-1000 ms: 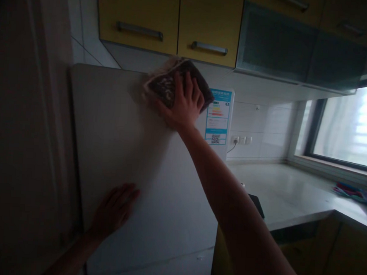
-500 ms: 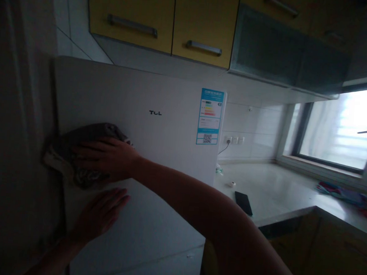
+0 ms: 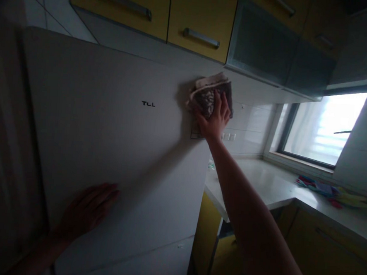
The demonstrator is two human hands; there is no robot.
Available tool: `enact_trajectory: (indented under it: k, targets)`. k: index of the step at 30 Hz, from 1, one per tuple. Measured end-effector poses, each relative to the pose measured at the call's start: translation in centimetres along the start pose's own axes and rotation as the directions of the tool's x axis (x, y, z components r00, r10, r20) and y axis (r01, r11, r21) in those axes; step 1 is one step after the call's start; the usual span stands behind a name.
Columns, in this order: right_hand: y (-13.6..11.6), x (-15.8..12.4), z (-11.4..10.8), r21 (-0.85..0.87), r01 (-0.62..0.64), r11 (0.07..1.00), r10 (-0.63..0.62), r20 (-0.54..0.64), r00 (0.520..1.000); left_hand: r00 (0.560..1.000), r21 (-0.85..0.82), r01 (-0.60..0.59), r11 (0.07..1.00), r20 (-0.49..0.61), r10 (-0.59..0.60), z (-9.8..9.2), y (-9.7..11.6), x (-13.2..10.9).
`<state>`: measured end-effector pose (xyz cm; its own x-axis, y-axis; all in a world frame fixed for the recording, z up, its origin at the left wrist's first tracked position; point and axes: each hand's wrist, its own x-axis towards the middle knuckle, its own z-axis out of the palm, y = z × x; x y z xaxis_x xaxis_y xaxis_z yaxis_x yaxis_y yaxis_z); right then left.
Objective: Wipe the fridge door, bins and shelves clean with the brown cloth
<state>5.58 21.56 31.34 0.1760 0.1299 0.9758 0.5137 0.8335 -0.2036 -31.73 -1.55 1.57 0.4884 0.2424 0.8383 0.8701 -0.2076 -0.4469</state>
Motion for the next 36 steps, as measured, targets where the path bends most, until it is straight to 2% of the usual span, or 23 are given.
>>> enact_trajectory:
  k: [2, 5, 7, 9, 10, 13, 14, 15, 16, 17, 19, 21, 23, 25, 26, 27, 28, 29, 30, 32, 33, 34, 36]
  targets:
    - [1.4, -2.3, -0.4, 0.152, -0.167, 0.974, 0.173, -0.025, 0.985, 1.0, 0.008, -0.004, 1.0, 0.0, 0.004, 0.0, 0.1, 0.1]
    - [2.8, -8.0, -1.1, 0.347, -0.384, 0.855, 0.396, 0.04, 0.917, 1.0, 0.031, -0.01, 0.999, -0.003, 0.01, 0.2, 0.2, -0.1]
    - [3.6, -13.6, -2.1, 0.351, -0.472, 0.808, 0.472, 0.093, 0.877, 1.0, 0.051, -0.012, 0.999, -0.003, 0.012, 0.3, 0.2, -0.3]
    - [4.4, -20.4, -3.8, 0.293, -0.588, 0.754, 0.565, 0.168, 0.808, 1.0, 0.068, -0.017, 0.998, -0.001, 0.018, 0.4, 0.2, -0.5]
    - [4.8, -24.1, -4.8, 0.245, -0.663, 0.708, 0.629, 0.21, 0.749, 1.0, 0.073, -0.018, 0.997, 0.004, 0.018, 0.4, 0.1, -0.6]
    - [5.1, -34.4, -8.3, 0.06, -0.876, 0.479, 0.83, 0.295, 0.474, 1.0, 0.071, -0.016, 0.997, 0.006, 0.015, 0.4, 0.1, -0.5]
    - [5.0, -37.1, -9.3, 0.018, -0.91, 0.415, 0.864, 0.306, 0.4, 1.0, 0.066, -0.014, 0.998, 0.005, 0.014, 0.4, 0.1, -0.4]
    - [4.7, -39.1, -10.1, -0.009, -0.93, 0.367, 0.886, 0.309, 0.347, 1.0, 0.064, -0.011, 0.998, 0.003, 0.01, 0.3, 0.1, -0.3]
    - [4.4, -40.3, -10.7, -0.025, -0.94, 0.341, 0.897, 0.307, 0.317, 1.0, 0.062, -0.009, 0.998, 0.001, 0.008, 0.3, 0.2, -0.2]
    - [4.2, -40.7, -11.0, -0.031, -0.942, 0.334, 0.902, 0.301, 0.31, 1.0, 0.061, -0.009, 0.998, -0.002, 0.009, 0.3, 0.2, -0.2]
    - [3.7, -39.2, -10.8, -0.022, -0.93, 0.367, 0.894, 0.284, 0.346, 1.0, 0.058, -0.013, 0.998, -0.002, 0.013, 0.3, 0.2, -0.2]
    - [3.7, -34.6, -9.5, 0.023, -0.896, 0.443, 0.857, 0.283, 0.431, 1.0, 0.061, -0.014, 0.998, -0.003, 0.015, 0.3, 0.2, -0.3]
    - [3.9, -27.5, -7.5, 0.113, -0.837, 0.535, 0.787, 0.294, 0.543, 1.0, 0.071, -0.014, 0.997, -0.008, 0.015, 0.4, 0.2, -0.4]
    - [4.2, -18.6, -5.4, 0.211, -0.753, 0.624, 0.705, 0.265, 0.658, 1.0, 0.069, -0.013, 0.998, -0.012, 0.014, 0.5, 0.2, -0.4]
    - [4.2, -13.9, -4.4, 0.272, -0.688, 0.672, 0.645, 0.24, 0.725, 1.0, 0.061, -0.011, 0.998, -0.011, 0.012, 0.4, 0.2, -0.4]
    - [4.2, -9.3, -3.5, 0.357, -0.573, 0.738, 0.53, 0.219, 0.819, 1.0, 0.051, -0.012, 0.999, -0.009, 0.012, 0.4, 0.2, -0.3]
    - [4.2, -5.0, -2.7, 0.428, -0.461, 0.778, 0.425, 0.182, 0.887, 1.0, 0.043, -0.01, 0.999, -0.005, 0.011, 0.3, 0.2, -0.3]
    - [4.2, -1.2, -2.0, 0.474, -0.375, 0.796, 0.337, 0.168, 0.926, 1.0, 0.039, -0.011, 0.999, 0.0, 0.011, 0.2, 0.2, -0.2]
    - [4.3, 1.8, -1.4, 0.497, -0.328, 0.803, 0.289, 0.156, 0.945, 1.0, 0.04, -0.011, 0.999, 0.006, 0.011, 0.1, 0.2, -0.2]
    - [4.6, 4.8, -0.5, 0.519, -0.307, 0.798, 0.273, 0.144, 0.951, 1.0, 0.047, -0.011, 0.999, 0.018, 0.01, 0.0, 0.2, -0.3]
    - [4.9, 4.7, -0.2, 0.525, -0.329, 0.785, 0.298, 0.144, 0.943, 1.0, 0.055, -0.012, 0.998, 0.023, 0.01, 0.0, 0.2, -0.3]
    - [5.3, 3.6, -0.1, 0.532, -0.365, 0.764, 0.342, 0.147, 0.928, 0.999, 0.066, -0.013, 0.998, 0.03, 0.011, 0.0, 0.2, -0.4]
    - [6.1, -1.5, -0.3, 0.535, -0.463, 0.707, 0.463, 0.144, 0.874, 0.999, 0.09, -0.022, 0.996, 0.045, 0.018, 0.0, 0.2, -0.6]
